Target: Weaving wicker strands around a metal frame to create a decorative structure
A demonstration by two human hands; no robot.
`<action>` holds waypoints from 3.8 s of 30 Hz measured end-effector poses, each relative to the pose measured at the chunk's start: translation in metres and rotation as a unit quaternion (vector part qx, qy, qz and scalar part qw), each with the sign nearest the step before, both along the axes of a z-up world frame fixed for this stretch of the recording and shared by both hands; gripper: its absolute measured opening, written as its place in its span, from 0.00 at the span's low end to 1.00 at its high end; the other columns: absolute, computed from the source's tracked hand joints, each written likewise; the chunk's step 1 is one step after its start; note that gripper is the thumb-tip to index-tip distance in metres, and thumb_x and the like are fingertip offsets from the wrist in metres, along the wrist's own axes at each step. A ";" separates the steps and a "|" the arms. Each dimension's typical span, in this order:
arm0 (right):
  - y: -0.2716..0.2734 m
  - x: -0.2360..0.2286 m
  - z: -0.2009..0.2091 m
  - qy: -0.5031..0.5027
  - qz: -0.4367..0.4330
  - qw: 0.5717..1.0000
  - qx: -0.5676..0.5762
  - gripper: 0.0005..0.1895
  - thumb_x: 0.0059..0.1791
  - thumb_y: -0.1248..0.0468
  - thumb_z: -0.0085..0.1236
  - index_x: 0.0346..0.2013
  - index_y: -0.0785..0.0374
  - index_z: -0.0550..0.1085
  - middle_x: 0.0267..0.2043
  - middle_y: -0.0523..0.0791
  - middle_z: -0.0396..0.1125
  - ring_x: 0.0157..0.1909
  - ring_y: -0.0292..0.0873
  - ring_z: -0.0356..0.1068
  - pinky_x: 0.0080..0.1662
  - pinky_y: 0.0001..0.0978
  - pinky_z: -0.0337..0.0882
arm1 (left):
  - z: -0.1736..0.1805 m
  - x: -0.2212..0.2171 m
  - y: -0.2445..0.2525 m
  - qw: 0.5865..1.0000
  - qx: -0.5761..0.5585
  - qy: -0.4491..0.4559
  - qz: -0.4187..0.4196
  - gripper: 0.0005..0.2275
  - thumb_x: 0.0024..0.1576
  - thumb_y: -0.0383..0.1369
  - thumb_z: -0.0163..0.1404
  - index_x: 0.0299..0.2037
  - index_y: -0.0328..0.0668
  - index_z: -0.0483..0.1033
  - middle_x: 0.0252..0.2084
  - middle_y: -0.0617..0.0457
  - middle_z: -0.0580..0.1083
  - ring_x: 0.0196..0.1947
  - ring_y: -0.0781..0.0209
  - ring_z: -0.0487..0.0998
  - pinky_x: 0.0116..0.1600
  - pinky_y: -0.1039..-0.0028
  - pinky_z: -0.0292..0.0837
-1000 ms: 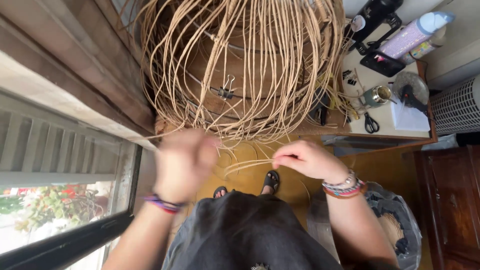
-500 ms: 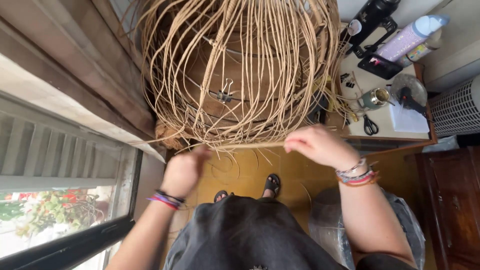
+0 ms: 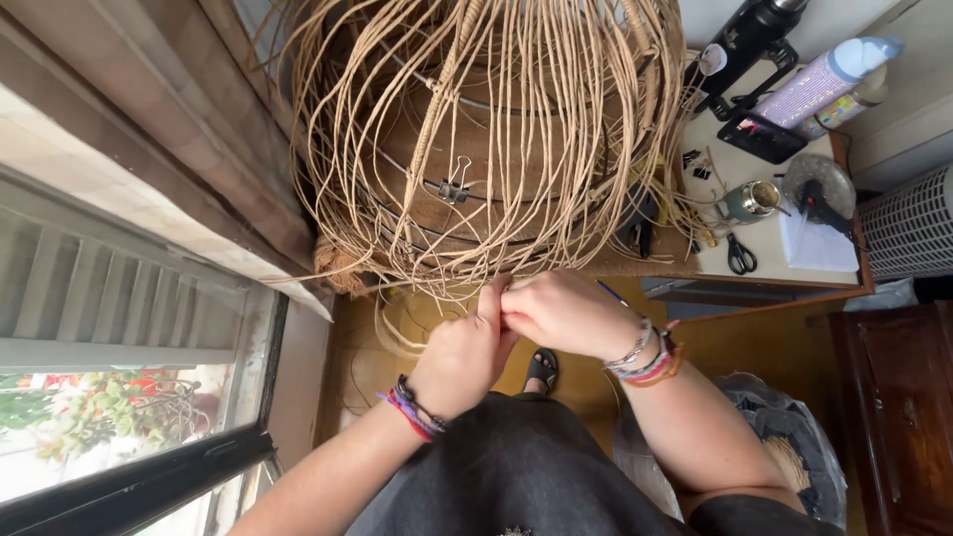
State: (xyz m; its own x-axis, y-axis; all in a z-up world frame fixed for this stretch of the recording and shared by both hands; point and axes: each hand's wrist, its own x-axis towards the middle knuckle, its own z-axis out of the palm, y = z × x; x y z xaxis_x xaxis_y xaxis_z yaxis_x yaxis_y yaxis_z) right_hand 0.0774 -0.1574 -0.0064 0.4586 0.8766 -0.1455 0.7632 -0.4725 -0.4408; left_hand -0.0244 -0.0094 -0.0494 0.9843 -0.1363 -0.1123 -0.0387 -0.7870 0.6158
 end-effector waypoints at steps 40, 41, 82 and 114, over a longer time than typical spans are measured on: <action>-0.001 0.039 0.009 0.020 0.007 0.984 0.179 0.09 0.55 0.64 0.44 0.38 0.60 0.74 0.28 0.43 0.68 0.30 0.42 0.72 0.34 0.29 0.74 | 0.019 0.022 0.067 0.976 -0.207 -0.067 -0.008 0.10 0.66 0.40 0.42 0.39 0.51 0.75 0.26 0.45 0.80 0.31 0.36 0.82 0.35 0.51 0.81; 0.001 0.042 0.010 0.035 -0.010 0.973 0.227 0.08 0.55 0.66 0.46 0.38 0.61 0.75 0.28 0.44 0.68 0.30 0.43 0.73 0.35 0.32 0.75 | 0.018 0.025 0.063 0.963 -0.254 -0.085 0.007 0.10 0.66 0.38 0.42 0.40 0.48 0.77 0.28 0.45 0.80 0.31 0.38 0.83 0.37 0.55 0.81; 0.073 0.112 0.013 -0.324 -0.195 0.883 0.279 0.07 0.57 0.65 0.51 0.46 0.65 0.75 0.30 0.43 0.72 0.18 0.29 0.62 0.19 0.16 0.63 | 0.049 0.097 0.112 0.856 -0.094 -0.476 -0.180 0.08 0.64 0.27 0.50 0.52 0.36 0.77 0.28 0.55 0.72 0.41 0.57 0.73 0.44 0.70 0.70; 0.057 0.120 0.075 -0.171 -0.201 0.964 0.019 0.15 0.51 0.71 0.45 0.46 0.60 0.78 0.39 0.49 0.77 0.41 0.50 0.78 0.44 0.38 0.76 | 0.059 0.139 0.044 0.960 0.156 -0.232 0.025 0.41 0.55 0.40 0.57 0.73 0.24 0.49 0.42 0.47 0.71 0.24 0.59 0.82 0.23 0.71 0.79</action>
